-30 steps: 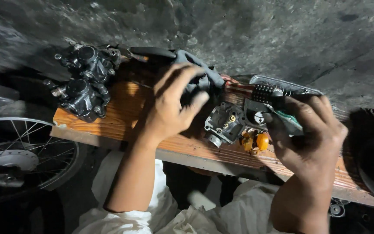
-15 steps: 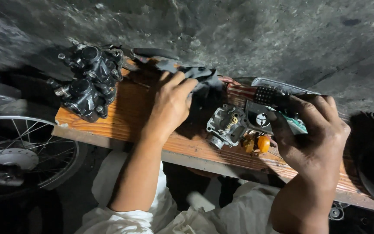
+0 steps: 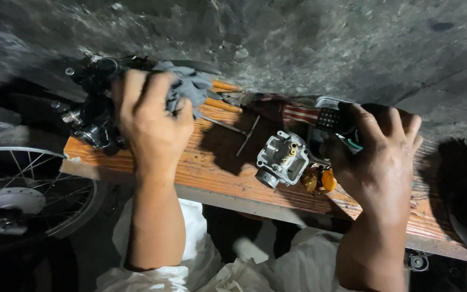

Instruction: Disassembling a motorcycle carburetor body using a screwdriver and pliers to remove internal components.

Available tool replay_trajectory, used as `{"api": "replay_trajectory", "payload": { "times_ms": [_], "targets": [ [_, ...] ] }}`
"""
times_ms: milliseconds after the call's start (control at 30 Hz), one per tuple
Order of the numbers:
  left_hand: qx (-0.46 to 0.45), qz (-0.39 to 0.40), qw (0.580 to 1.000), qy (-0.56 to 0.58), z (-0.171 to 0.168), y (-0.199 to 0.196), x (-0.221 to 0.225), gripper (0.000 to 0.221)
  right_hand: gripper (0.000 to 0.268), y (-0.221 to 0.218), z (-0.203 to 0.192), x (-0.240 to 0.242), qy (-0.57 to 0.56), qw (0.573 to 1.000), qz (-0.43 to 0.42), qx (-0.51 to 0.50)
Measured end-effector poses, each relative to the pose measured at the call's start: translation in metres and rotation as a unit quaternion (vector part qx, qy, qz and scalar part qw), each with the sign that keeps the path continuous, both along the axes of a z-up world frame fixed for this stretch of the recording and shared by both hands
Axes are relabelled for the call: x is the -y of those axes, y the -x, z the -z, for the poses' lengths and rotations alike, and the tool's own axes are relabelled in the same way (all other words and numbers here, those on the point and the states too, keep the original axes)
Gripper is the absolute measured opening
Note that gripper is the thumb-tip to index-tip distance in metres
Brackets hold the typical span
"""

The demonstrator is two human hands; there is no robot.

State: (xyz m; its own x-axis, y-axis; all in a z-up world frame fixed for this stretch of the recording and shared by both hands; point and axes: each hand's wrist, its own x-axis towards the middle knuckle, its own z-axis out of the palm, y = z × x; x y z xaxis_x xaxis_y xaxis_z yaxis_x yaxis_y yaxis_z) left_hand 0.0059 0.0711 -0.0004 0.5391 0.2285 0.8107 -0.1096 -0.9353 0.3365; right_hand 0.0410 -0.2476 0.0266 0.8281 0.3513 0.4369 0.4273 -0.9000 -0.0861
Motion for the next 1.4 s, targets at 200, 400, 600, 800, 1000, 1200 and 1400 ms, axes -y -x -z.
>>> {"api": "replay_trajectory", "payload": {
  "times_ms": [200,400,600,800,1000,1200,1400],
  "targets": [
    [-0.436,0.085,0.893,0.076,0.0,0.0,0.011,0.06,0.062,-0.006,0.004,-0.003,0.016,1.0,0.009,-0.021],
    [-0.174,0.109,0.979,-0.011,-0.009,-0.001,0.023,0.046,0.048,-0.006,0.001,-0.003,-0.064,0.997,-0.052,0.003],
    [-0.316,0.154,0.93,-0.107,-0.005,-0.045,0.043,0.013,0.037,-0.003,-0.009,-0.003,-0.166,0.983,-0.07,0.033],
    [-0.438,0.21,0.86,-0.156,-0.009,-0.074,0.067,0.024,0.038,-0.007,-0.008,0.008,-0.211,0.973,-0.07,0.055],
    [-0.423,0.217,0.86,-0.183,0.008,-0.083,0.064,0.014,0.047,-0.007,-0.012,0.011,-0.255,0.96,-0.08,0.077],
    [-0.412,0.256,0.857,-0.177,0.016,-0.077,0.056,0.019,0.054,-0.009,-0.011,0.019,-0.227,0.965,-0.066,0.114],
    [-0.436,0.287,0.847,-0.095,0.001,-0.071,0.052,0.027,0.051,-0.011,-0.009,0.023,-0.278,0.944,-0.102,0.148]
  ]
}}
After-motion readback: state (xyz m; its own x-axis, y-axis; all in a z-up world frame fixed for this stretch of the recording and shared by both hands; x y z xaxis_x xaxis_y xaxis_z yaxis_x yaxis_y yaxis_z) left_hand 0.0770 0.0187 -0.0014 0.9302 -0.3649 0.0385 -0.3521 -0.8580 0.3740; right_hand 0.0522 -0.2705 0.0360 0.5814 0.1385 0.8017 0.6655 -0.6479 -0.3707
